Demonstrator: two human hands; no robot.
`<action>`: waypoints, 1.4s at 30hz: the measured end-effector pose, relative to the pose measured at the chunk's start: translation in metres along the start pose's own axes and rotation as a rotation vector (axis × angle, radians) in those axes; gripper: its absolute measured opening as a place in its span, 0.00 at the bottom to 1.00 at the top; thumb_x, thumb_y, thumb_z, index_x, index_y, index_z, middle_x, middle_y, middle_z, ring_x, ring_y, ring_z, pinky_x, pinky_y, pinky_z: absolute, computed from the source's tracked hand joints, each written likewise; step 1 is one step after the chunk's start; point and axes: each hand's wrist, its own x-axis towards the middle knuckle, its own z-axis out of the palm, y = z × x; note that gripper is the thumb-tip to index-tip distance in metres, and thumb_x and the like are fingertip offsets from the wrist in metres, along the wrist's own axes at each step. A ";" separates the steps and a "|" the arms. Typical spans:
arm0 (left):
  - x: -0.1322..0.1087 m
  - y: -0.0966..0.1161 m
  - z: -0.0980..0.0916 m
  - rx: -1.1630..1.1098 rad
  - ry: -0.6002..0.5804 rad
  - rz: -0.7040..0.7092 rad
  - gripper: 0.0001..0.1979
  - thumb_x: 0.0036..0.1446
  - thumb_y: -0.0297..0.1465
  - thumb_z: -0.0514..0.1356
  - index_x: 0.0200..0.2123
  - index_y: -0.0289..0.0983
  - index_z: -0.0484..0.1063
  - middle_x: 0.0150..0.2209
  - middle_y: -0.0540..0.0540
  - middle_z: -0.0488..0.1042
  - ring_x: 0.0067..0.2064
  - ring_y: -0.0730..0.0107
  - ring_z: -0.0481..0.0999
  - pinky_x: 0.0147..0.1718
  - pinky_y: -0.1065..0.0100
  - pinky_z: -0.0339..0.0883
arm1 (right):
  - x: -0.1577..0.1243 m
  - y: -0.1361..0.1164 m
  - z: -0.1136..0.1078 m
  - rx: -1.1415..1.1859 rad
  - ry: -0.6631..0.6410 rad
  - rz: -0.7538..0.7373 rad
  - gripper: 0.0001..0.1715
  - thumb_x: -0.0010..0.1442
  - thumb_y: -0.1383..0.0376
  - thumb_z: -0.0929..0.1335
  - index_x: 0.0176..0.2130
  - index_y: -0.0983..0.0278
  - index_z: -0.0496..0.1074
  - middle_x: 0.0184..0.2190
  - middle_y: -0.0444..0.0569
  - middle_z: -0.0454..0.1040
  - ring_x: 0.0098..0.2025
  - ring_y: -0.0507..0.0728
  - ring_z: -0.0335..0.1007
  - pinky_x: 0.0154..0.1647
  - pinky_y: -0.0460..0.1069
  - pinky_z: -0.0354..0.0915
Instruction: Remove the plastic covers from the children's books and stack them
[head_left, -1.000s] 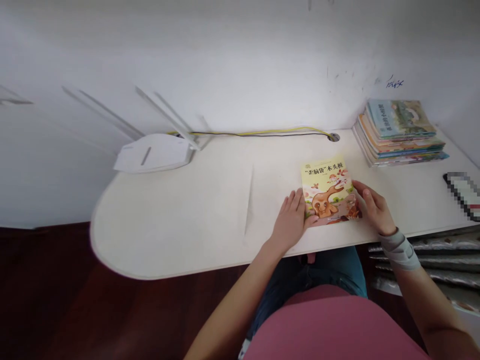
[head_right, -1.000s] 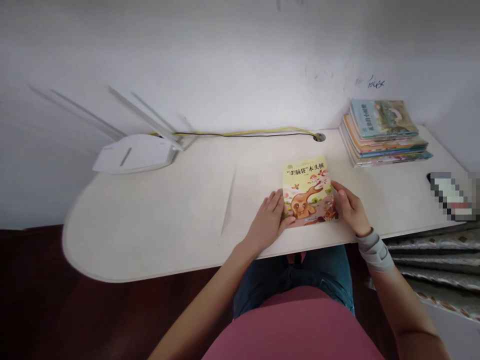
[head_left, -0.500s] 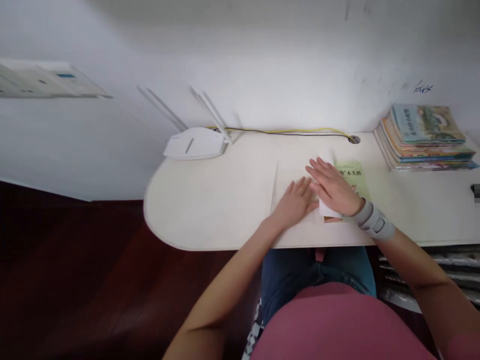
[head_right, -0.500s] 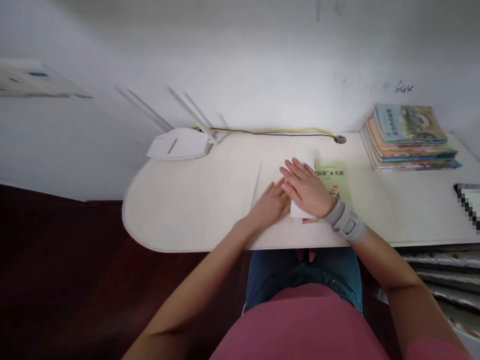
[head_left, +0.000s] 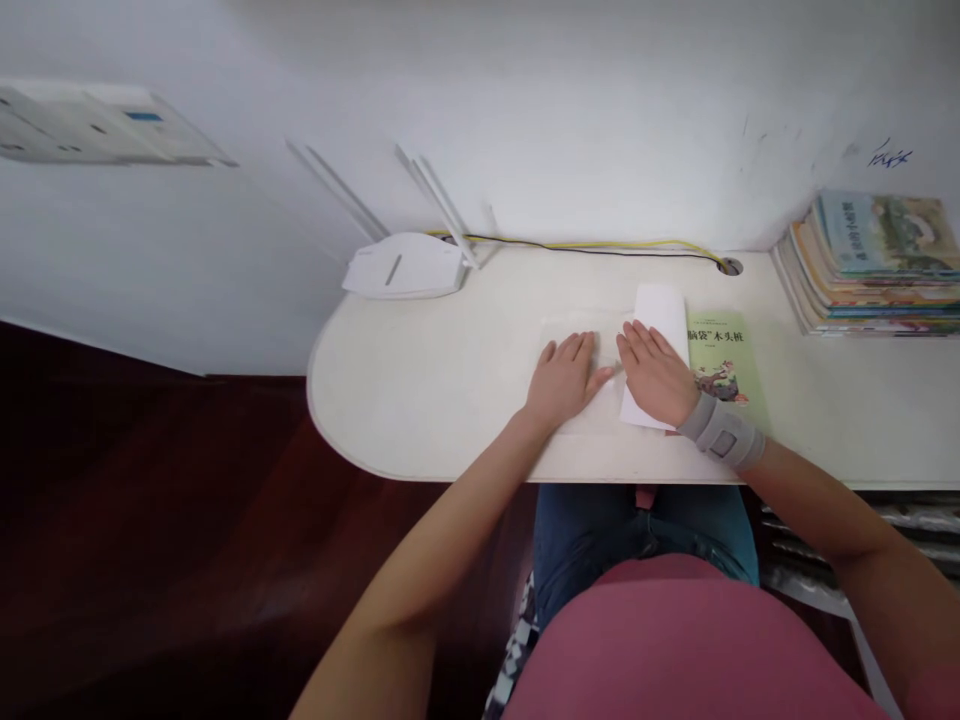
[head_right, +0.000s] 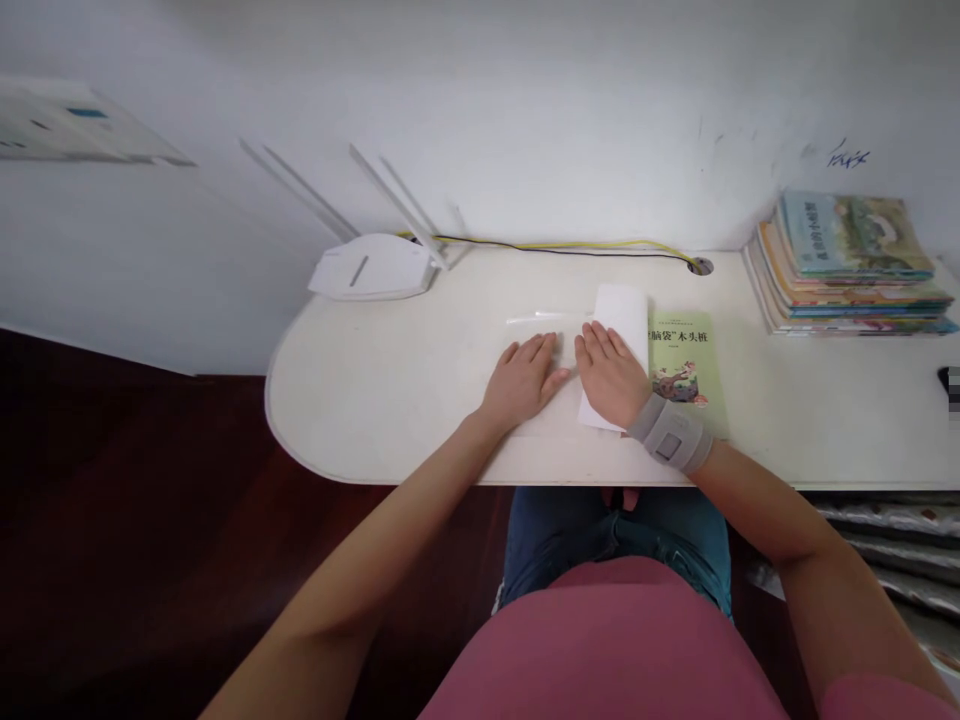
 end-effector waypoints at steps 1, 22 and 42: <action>0.000 0.000 0.000 0.004 -0.004 0.000 0.35 0.63 0.48 0.41 0.64 0.29 0.52 0.63 0.34 0.59 0.65 0.56 0.56 0.61 0.52 0.48 | 0.002 -0.003 0.001 0.019 -0.002 0.001 0.28 0.63 0.71 0.56 0.61 0.79 0.59 0.64 0.67 0.55 0.68 0.64 0.43 0.67 0.61 0.45; -0.002 0.006 -0.002 -0.017 -0.020 -0.038 0.41 0.61 0.54 0.38 0.62 0.25 0.55 0.64 0.30 0.57 0.65 0.52 0.54 0.62 0.49 0.45 | 0.045 0.085 0.006 0.259 0.084 0.301 0.38 0.49 0.61 0.69 0.57 0.69 0.60 0.51 0.62 0.63 0.56 0.70 0.56 0.58 0.64 0.54; 0.067 -0.019 -0.001 -0.021 -0.104 0.080 0.29 0.66 0.40 0.37 0.63 0.32 0.54 0.66 0.40 0.54 0.67 0.56 0.50 0.62 0.50 0.46 | 0.045 0.063 0.006 0.107 0.060 0.322 0.23 0.51 0.62 0.67 0.47 0.72 0.70 0.48 0.64 0.63 0.53 0.69 0.57 0.55 0.62 0.57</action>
